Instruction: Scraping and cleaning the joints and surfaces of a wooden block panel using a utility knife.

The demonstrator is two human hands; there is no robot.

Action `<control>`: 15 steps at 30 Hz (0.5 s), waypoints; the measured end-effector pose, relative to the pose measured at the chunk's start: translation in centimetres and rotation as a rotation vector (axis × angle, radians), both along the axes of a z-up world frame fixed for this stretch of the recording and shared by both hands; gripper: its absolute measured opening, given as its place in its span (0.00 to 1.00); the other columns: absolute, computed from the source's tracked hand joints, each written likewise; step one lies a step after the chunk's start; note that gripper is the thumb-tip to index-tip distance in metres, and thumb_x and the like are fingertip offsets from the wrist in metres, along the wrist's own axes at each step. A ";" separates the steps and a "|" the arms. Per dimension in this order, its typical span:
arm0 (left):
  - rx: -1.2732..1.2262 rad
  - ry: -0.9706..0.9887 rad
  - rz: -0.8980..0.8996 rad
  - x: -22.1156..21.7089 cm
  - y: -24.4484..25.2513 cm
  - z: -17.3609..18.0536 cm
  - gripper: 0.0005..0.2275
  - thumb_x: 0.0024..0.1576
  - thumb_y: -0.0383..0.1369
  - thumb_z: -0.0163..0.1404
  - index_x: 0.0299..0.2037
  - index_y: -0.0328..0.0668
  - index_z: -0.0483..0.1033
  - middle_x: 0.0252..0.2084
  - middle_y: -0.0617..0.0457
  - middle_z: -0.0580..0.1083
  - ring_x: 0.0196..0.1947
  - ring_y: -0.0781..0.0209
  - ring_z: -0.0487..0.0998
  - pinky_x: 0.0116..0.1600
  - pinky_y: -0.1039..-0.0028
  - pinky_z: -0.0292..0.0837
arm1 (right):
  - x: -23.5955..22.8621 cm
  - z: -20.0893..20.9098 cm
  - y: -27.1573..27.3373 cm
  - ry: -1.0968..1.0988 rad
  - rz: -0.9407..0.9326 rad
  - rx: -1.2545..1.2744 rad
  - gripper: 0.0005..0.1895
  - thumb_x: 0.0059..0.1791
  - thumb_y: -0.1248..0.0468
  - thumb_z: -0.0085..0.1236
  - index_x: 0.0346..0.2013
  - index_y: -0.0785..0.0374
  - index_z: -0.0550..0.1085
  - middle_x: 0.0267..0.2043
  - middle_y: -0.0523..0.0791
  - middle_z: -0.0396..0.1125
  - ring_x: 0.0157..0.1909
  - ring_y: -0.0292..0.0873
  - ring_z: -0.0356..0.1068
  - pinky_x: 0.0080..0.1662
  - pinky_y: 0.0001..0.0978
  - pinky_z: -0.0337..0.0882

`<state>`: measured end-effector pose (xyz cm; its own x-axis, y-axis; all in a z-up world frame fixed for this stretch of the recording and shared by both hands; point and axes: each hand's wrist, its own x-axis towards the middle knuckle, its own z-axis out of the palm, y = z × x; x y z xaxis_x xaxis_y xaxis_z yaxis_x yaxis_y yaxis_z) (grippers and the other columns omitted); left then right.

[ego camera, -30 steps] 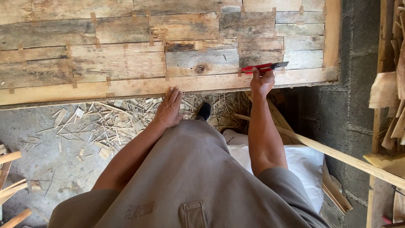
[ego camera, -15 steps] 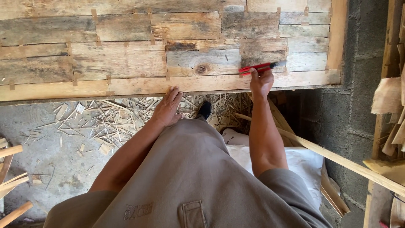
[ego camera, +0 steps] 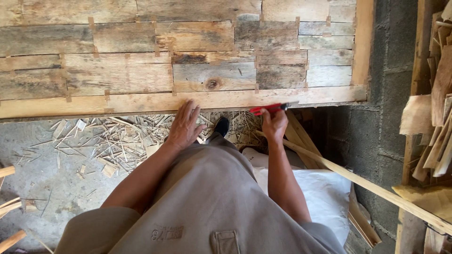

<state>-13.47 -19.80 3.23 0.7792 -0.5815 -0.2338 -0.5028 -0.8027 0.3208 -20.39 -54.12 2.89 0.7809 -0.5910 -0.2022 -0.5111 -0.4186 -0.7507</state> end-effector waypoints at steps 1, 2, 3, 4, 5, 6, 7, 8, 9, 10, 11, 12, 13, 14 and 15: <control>-0.004 -0.015 -0.024 0.3 -0.9 -0.7 0.37 0.64 0.57 0.41 0.73 0.32 0.55 0.78 0.33 0.47 0.79 0.39 0.45 0.80 0.55 0.40 | -1.2 -0.2 0.0 -0.046 -0.001 -0.004 0.09 0.50 0.62 0.68 0.36 0.64 0.79 0.29 0.46 0.75 0.26 0.38 0.70 0.31 0.35 0.71; 0.000 -0.009 -0.028 1.1 -2.3 -0.8 0.37 0.64 0.57 0.41 0.73 0.32 0.55 0.78 0.33 0.47 0.79 0.39 0.45 0.80 0.55 0.40 | -2.3 0.0 0.2 -0.040 -0.004 0.001 0.09 0.50 0.62 0.68 0.36 0.64 0.79 0.29 0.46 0.75 0.26 0.38 0.70 0.31 0.35 0.71; -0.001 -0.026 -0.071 1.9 -3.7 -0.9 0.37 0.64 0.58 0.40 0.74 0.33 0.54 0.78 0.33 0.45 0.78 0.40 0.44 0.79 0.54 0.39 | -3.3 0.2 0.3 -0.070 -0.026 0.039 0.08 0.50 0.63 0.67 0.36 0.66 0.79 0.30 0.46 0.75 0.27 0.38 0.71 0.33 0.34 0.71; -0.004 -0.044 -0.119 2.9 -5.1 -1.1 0.38 0.63 0.58 0.38 0.74 0.35 0.53 0.78 0.33 0.44 0.78 0.40 0.43 0.78 0.53 0.38 | -4.3 0.4 0.5 -0.101 -0.052 0.076 0.08 0.49 0.64 0.67 0.37 0.67 0.79 0.30 0.46 0.76 0.29 0.38 0.72 0.34 0.34 0.71; -0.002 -0.039 -0.126 3.9 -6.6 -0.1 0.38 0.63 0.58 0.38 0.74 0.35 0.53 0.78 0.33 0.44 0.78 0.40 0.43 0.78 0.53 0.38 | -5.6 0.2 0.5 -0.097 -0.059 0.078 0.08 0.49 0.64 0.67 0.37 0.67 0.79 0.30 0.46 0.76 0.29 0.38 0.72 0.34 0.34 0.71; 0.001 -0.027 -0.162 5.3 -8.3 0.8 0.37 0.64 0.57 0.37 0.75 0.37 0.51 0.77 0.34 0.43 0.77 0.40 0.42 0.77 0.52 0.37 | -6.7 -0.1 0.4 -0.117 -0.088 0.103 0.09 0.50 0.64 0.66 0.38 0.67 0.78 0.32 0.46 0.76 0.31 0.38 0.72 0.36 0.33 0.72; 0.004 -0.015 -0.198 6.7 -10.0 1.7 0.36 0.64 0.57 0.36 0.75 0.39 0.50 0.77 0.36 0.41 0.77 0.41 0.40 0.76 0.52 0.36 | -7.7 -0.4 0.3 -0.137 -0.116 0.128 0.09 0.50 0.65 0.65 0.39 0.68 0.77 0.34 0.46 0.76 0.33 0.38 0.73 0.38 0.32 0.72; 0.003 -0.009 -0.212 8.0 -11.1 -0.1 0.36 0.64 0.57 0.36 0.75 0.39 0.50 0.77 0.36 0.41 0.77 0.41 0.40 0.76 0.52 0.36 | -8.4 -0.2 0.5 -0.132 -0.130 0.126 0.09 0.50 0.65 0.65 0.39 0.68 0.77 0.34 0.46 0.76 0.33 0.38 0.73 0.38 0.32 0.72; 0.042 -0.083 -0.269 9.2 -12.2 -1.9 0.31 0.64 0.49 0.38 0.75 0.43 0.51 0.78 0.39 0.43 0.77 0.44 0.42 0.77 0.55 0.38 | -9.1 0.0 0.6 -0.064 -0.188 0.120 0.09 0.50 0.65 0.66 0.40 0.68 0.78 0.35 0.47 0.77 0.33 0.38 0.73 0.39 0.32 0.72; 0.081 -0.153 -0.327 10.2 -13.1 -3.7 0.28 0.64 0.41 0.40 0.75 0.48 0.52 0.79 0.43 0.45 0.78 0.48 0.43 0.78 0.58 0.40 | -10.0 0.3 1.0 0.009 -0.246 0.115 0.10 0.50 0.64 0.67 0.40 0.68 0.78 0.35 0.48 0.77 0.34 0.39 0.73 0.40 0.32 0.73; 0.079 -0.143 -0.342 11.2 -13.7 -4.9 0.28 0.64 0.41 0.40 0.75 0.48 0.52 0.79 0.43 0.45 0.78 0.48 0.43 0.78 0.58 0.40 | -11.3 -0.3 1.4 0.019 -0.262 0.116 0.10 0.50 0.64 0.67 0.40 0.68 0.78 0.35 0.48 0.77 0.34 0.39 0.73 0.40 0.32 0.73; 0.064 -0.232 -0.377 12.3 -14.3 -6.1 0.27 0.62 0.32 0.44 0.74 0.49 0.57 0.77 0.47 0.51 0.76 0.51 0.50 0.78 0.61 0.46 | -12.4 -1.0 1.8 0.061 -0.318 0.125 0.11 0.49 0.64 0.67 0.41 0.67 0.78 0.36 0.47 0.77 0.34 0.38 0.73 0.41 0.32 0.73; 0.048 -0.320 -0.411 13.4 -14.9 -7.3 0.28 0.60 0.24 0.47 0.73 0.51 0.61 0.75 0.50 0.58 0.74 0.54 0.56 0.77 0.65 0.52 | -13.5 -1.6 2.1 0.103 -0.374 0.134 0.11 0.49 0.63 0.68 0.42 0.67 0.78 0.36 0.47 0.78 0.35 0.38 0.74 0.41 0.31 0.73; 0.043 -0.314 -0.425 14.2 -15.3 -7.5 0.28 0.60 0.24 0.47 0.73 0.51 0.61 0.75 0.50 0.58 0.74 0.54 0.56 0.77 0.65 0.52 | -14.2 -1.5 2.7 0.109 -0.389 0.132 0.11 0.49 0.63 0.68 0.42 0.67 0.78 0.36 0.47 0.78 0.35 0.38 0.74 0.41 0.31 0.73; -0.018 -0.302 -0.432 14.9 -15.7 -7.6 0.27 0.58 0.21 0.50 0.69 0.49 0.65 0.68 0.52 0.64 0.67 0.56 0.63 0.74 0.67 0.58 | -15.0 -1.5 3.3 0.096 -0.420 0.151 0.12 0.50 0.63 0.67 0.42 0.67 0.77 0.37 0.47 0.78 0.36 0.37 0.74 0.43 0.31 0.73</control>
